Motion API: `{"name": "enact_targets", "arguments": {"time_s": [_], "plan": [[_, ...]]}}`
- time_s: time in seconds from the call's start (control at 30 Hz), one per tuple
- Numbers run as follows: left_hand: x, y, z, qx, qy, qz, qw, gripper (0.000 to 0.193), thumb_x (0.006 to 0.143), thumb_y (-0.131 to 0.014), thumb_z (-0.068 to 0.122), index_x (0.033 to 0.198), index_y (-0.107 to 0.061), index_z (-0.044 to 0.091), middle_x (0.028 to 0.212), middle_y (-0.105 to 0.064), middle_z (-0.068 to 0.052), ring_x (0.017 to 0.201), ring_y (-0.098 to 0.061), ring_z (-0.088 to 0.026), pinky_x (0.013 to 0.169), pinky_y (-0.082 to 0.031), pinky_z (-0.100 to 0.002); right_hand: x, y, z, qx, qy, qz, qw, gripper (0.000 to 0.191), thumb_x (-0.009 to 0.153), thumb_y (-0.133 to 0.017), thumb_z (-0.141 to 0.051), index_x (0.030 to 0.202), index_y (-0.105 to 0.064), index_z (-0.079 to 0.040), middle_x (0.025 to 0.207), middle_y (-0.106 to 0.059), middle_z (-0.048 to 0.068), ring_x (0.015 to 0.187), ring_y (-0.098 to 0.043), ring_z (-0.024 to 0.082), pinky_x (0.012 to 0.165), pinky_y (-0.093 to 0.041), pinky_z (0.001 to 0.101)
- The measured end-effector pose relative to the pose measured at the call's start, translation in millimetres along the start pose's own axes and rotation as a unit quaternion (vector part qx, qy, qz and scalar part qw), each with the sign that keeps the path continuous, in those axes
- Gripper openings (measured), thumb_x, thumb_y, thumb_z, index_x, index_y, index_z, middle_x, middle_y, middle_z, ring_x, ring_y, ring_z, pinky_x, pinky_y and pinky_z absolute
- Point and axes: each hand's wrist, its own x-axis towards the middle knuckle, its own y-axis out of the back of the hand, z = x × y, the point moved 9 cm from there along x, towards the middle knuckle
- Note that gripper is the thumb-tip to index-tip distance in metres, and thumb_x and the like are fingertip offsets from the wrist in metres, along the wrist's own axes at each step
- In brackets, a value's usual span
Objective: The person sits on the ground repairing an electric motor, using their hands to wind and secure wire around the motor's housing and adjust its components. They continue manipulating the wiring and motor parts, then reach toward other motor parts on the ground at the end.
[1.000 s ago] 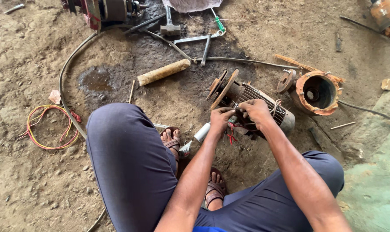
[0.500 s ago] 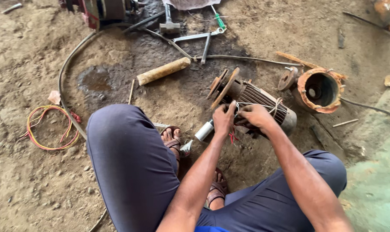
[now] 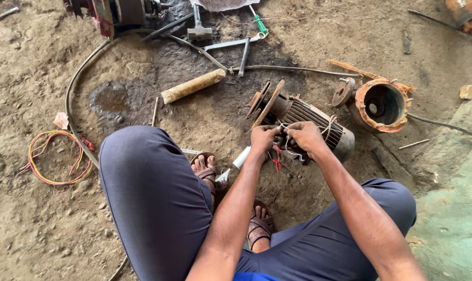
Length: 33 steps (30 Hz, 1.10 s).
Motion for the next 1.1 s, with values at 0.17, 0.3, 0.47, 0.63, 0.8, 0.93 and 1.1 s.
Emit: {"name": "enact_targets", "arguments": {"time_s": [0.17, 0.3, 0.47, 0.63, 0.8, 0.93, 1.1], "plan": [[-1, 6, 14, 0.069, -0.019, 0.037, 0.997, 0.022, 0.082, -0.079, 0.02, 0.093, -0.083, 0.001, 0.076, -0.078, -0.008, 0.065, -0.071, -0.013, 0.062, -0.055, -0.03, 0, 9, -14, -0.207, 0.056, 0.055, 0.975, 0.031, 0.083, -0.078, -0.024, 0.111, -0.082, -0.013, 0.094, -0.078, 0.014, 0.079, -0.071, 0.018, 0.08, -0.055, 0.0332], [-3, 8, 26, 0.087, -0.027, 0.07, 0.993, 0.024, 0.079, -0.082, 0.023, 0.092, -0.083, 0.003, 0.078, -0.079, -0.01, 0.067, -0.073, -0.017, 0.066, -0.057, -0.032, -3, 2, -17, -0.209, 0.076, 0.04, 0.974, 0.037, 0.081, -0.078, -0.024, 0.116, -0.078, -0.013, 0.097, -0.079, 0.014, 0.079, -0.073, 0.019, 0.078, -0.058, 0.0344], [-11, 12, 44, 0.202, -0.07, 0.088, 0.973, 0.03, 0.08, -0.081, 0.033, 0.096, -0.084, 0.008, 0.079, -0.08, -0.012, 0.069, -0.076, -0.021, 0.072, -0.058, -0.034, -3, -18, -11, -0.124, 0.096, -0.023, 0.987, 0.031, 0.088, -0.073, -0.019, 0.117, -0.077, -0.007, 0.092, -0.08, 0.01, 0.075, -0.07, 0.012, 0.072, -0.057, 0.0311], [-13, 2, 51, 0.213, -0.153, 0.057, 0.963, 0.034, 0.086, -0.078, 0.038, 0.096, -0.083, 0.006, 0.08, -0.078, -0.013, 0.069, -0.074, -0.02, 0.071, -0.058, -0.034, -4, -27, -4, -0.006, 0.083, -0.049, 0.995, 0.026, 0.092, -0.069, -0.012, 0.115, -0.076, -0.002, 0.085, -0.077, 0.007, 0.068, -0.06, 0.008, 0.061, -0.051, 0.0282], [-3, 4, 14, 0.02, -0.064, 0.022, 0.998, 0.034, 0.084, -0.082, 0.032, 0.093, -0.08, -0.001, 0.077, -0.077, -0.008, 0.063, -0.068, -0.014, 0.059, -0.054, -0.03, -9, -30, -3, 0.028, 0.062, -0.072, 0.995, 0.02, 0.093, -0.072, -0.015, 0.104, -0.08, -0.001, 0.08, -0.075, 0.005, 0.066, -0.059, 0.007, 0.06, -0.049, 0.0269], [-1, -3, -11, -0.088, 0.052, 0.005, 0.995, 0.028, 0.078, -0.087, 0.024, 0.086, -0.075, 0.0, 0.07, -0.07, -0.007, 0.052, -0.061, -0.012, 0.047, -0.046, -0.027, -11, -19, -4, -0.087, 0.048, -0.024, 0.995, 0.019, 0.09, -0.072, -0.017, 0.104, -0.081, -0.007, 0.075, -0.074, 0.006, 0.063, -0.062, 0.009, 0.061, -0.051, 0.0285], [3, 0, 1, 0.053, 0.024, 0.021, 0.998, 0.028, 0.077, -0.085, 0.026, 0.079, -0.077, 0.0, 0.065, -0.071, -0.007, 0.05, -0.061, -0.013, 0.047, -0.048, -0.031, -9, -19, -5, -0.082, 0.064, -0.049, 0.993, 0.02, 0.087, -0.074, -0.022, 0.101, -0.082, -0.009, 0.075, -0.075, 0.007, 0.064, -0.063, 0.009, 0.064, -0.054, 0.0316]]}}
